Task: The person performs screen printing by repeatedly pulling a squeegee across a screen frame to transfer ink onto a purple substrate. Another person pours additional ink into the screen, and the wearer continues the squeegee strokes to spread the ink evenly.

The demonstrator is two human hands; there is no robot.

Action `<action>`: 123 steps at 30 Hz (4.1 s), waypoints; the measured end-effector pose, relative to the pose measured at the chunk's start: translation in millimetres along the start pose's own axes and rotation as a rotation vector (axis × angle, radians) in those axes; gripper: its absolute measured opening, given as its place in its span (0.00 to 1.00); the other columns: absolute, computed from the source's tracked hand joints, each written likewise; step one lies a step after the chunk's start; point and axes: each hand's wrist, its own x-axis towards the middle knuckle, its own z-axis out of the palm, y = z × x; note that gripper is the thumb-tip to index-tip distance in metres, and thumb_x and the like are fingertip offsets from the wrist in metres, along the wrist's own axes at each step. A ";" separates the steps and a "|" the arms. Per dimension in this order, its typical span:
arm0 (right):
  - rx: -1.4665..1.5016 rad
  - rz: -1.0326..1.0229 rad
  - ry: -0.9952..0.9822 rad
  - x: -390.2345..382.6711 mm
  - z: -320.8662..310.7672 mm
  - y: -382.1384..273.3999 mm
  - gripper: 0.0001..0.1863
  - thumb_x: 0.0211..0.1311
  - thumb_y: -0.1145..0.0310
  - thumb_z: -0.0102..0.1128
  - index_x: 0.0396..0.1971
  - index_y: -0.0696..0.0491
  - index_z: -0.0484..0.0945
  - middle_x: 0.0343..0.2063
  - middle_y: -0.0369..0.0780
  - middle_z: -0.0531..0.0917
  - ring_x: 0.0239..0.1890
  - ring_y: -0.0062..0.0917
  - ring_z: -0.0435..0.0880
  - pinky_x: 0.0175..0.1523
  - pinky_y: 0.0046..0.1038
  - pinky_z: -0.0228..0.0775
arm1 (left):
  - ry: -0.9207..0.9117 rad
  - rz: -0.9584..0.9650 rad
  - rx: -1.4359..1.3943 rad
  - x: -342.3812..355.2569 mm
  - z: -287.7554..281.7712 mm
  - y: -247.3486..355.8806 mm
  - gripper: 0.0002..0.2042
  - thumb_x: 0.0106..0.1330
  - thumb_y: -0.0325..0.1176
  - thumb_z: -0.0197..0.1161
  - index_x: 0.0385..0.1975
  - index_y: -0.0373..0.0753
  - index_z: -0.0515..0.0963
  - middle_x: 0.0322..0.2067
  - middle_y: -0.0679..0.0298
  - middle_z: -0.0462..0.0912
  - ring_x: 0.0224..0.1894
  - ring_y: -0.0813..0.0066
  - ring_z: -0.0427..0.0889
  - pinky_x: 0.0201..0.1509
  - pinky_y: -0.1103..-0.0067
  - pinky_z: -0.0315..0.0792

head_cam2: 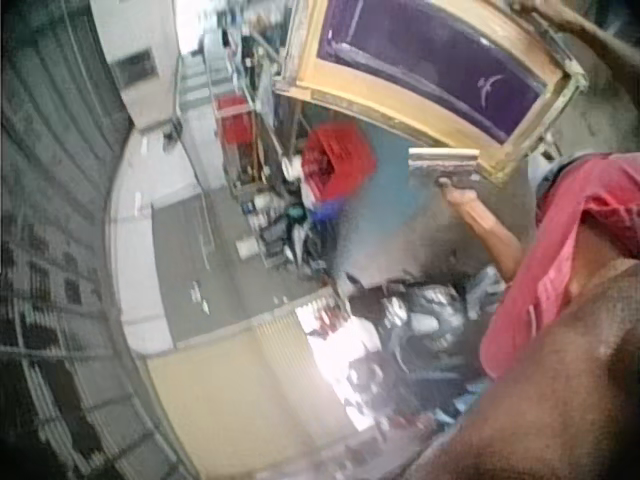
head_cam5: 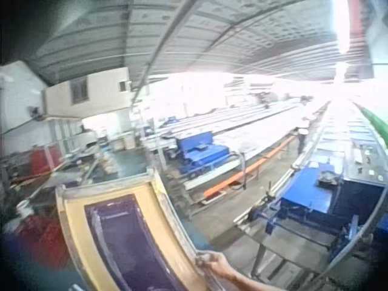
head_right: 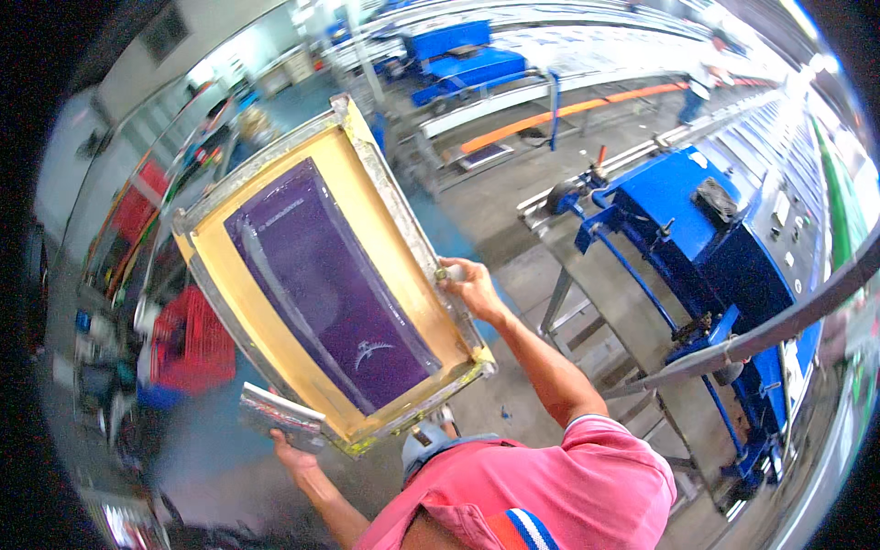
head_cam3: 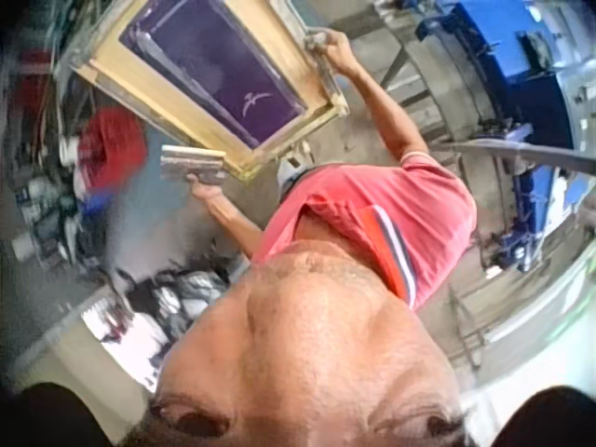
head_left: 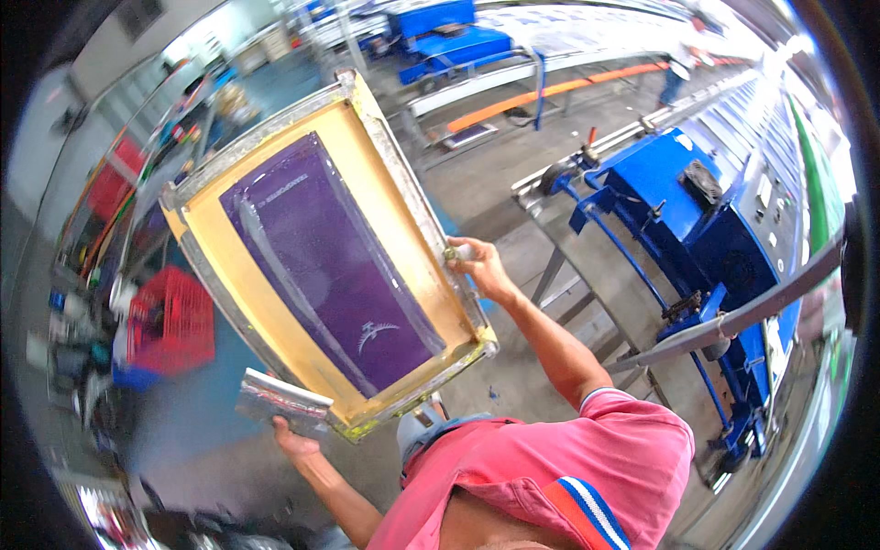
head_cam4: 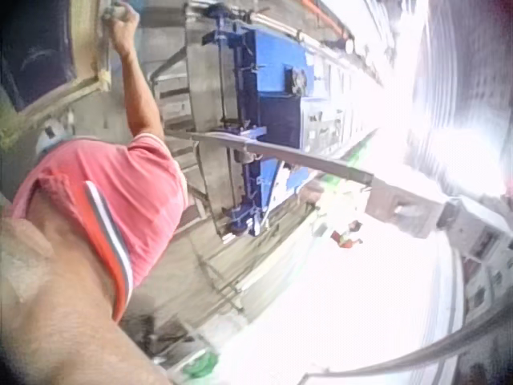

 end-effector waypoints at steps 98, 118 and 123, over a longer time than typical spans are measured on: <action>-0.942 1.098 2.633 367.5 -982.1 173.1 0.16 0.62 0.55 0.59 0.39 0.49 0.87 0.43 0.42 0.85 0.51 0.39 0.80 0.55 0.36 0.71 | -3.116 1.003 0.029 56.0 1438.6 -1068.8 0.16 0.50 0.24 0.61 0.38 0.46 0.87 0.28 0.51 0.85 0.33 0.51 0.85 0.39 0.63 0.79; -1.034 1.384 1.811 202.2 -1197.2 117.6 0.08 0.47 0.69 0.57 0.23 0.57 0.82 0.26 0.53 0.83 0.34 0.51 0.84 0.41 0.47 0.77 | -2.829 1.234 -0.407 -242.4 1470.4 -1080.5 0.07 0.47 0.28 0.60 0.23 0.36 0.84 0.27 0.44 0.84 0.33 0.47 0.85 0.38 0.59 0.78; -1.071 1.322 1.752 324.6 -1112.1 149.4 0.06 0.46 0.73 0.58 0.26 0.52 0.82 0.30 0.45 0.84 0.38 0.41 0.83 0.46 0.43 0.76 | -2.962 1.246 -0.428 -95.2 1443.5 -1080.3 0.10 0.49 0.29 0.61 0.31 0.44 0.86 0.28 0.50 0.85 0.33 0.52 0.86 0.37 0.62 0.80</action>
